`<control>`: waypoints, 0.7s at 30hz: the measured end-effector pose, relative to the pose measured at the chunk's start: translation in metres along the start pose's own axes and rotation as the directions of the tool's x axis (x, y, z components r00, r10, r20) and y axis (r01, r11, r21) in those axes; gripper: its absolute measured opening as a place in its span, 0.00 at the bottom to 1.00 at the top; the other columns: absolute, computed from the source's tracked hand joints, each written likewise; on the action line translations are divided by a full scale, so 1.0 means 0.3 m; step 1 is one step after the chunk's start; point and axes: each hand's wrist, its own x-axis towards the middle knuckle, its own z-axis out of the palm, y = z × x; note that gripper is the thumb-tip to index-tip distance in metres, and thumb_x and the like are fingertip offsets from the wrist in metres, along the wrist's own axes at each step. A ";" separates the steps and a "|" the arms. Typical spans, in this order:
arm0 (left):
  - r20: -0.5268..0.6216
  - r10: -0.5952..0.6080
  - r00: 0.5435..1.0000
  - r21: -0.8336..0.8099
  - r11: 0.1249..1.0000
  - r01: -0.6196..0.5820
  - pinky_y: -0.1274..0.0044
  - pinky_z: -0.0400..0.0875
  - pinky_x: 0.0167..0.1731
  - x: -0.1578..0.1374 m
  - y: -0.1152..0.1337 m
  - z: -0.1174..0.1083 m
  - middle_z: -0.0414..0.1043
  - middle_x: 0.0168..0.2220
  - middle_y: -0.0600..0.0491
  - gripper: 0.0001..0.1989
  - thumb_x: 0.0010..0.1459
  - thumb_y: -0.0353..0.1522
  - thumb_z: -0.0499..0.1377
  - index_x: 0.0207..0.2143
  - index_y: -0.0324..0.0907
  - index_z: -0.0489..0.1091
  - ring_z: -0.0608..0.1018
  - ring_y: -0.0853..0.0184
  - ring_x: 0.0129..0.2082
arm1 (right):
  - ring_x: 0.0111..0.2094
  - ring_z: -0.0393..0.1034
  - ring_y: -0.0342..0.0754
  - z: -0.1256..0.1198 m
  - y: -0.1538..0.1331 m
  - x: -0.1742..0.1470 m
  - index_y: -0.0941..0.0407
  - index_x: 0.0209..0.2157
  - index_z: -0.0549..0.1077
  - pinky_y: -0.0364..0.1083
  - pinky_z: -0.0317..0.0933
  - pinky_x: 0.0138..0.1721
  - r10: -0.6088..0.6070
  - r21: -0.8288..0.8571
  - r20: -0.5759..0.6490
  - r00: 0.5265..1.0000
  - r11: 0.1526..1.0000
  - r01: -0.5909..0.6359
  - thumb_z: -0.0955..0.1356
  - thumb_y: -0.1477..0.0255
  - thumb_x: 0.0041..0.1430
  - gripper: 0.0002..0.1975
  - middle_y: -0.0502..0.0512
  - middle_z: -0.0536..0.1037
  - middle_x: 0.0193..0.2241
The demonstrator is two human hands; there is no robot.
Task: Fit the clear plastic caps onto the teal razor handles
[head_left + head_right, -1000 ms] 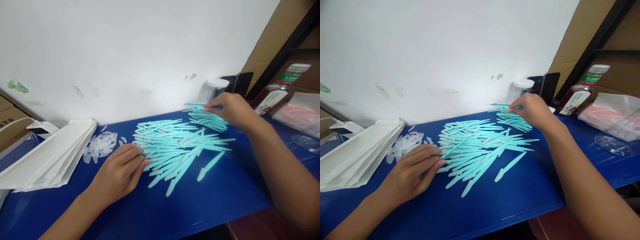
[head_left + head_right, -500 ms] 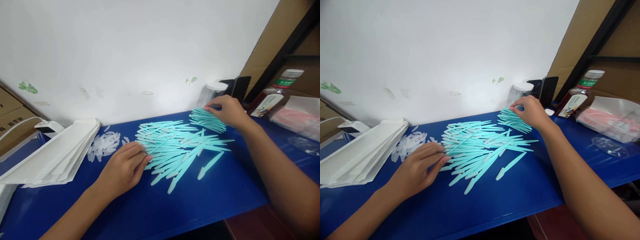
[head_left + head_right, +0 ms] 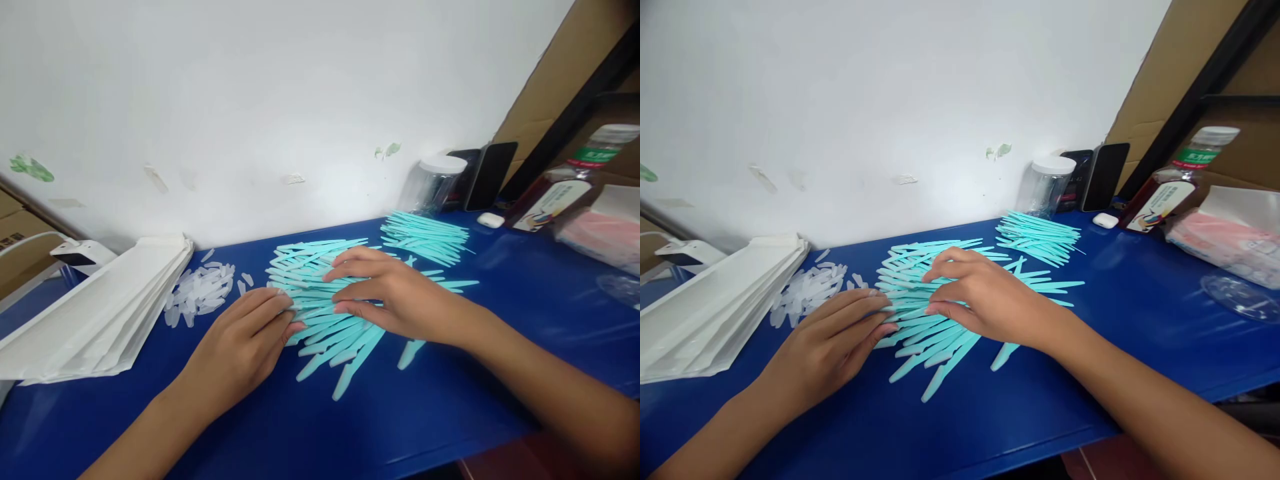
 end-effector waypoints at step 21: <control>-0.020 0.011 1.000 0.015 1.000 -0.011 0.64 0.81 0.51 0.009 0.019 0.003 0.80 0.43 0.46 0.06 0.68 0.25 0.64 0.46 0.37 0.74 0.82 0.59 0.45 | 0.44 0.78 0.54 0.010 -0.002 0.010 0.56 0.40 0.83 0.54 0.69 0.47 0.030 0.009 0.122 0.992 0.999 -0.031 0.67 0.70 0.75 0.12 0.60 0.85 0.41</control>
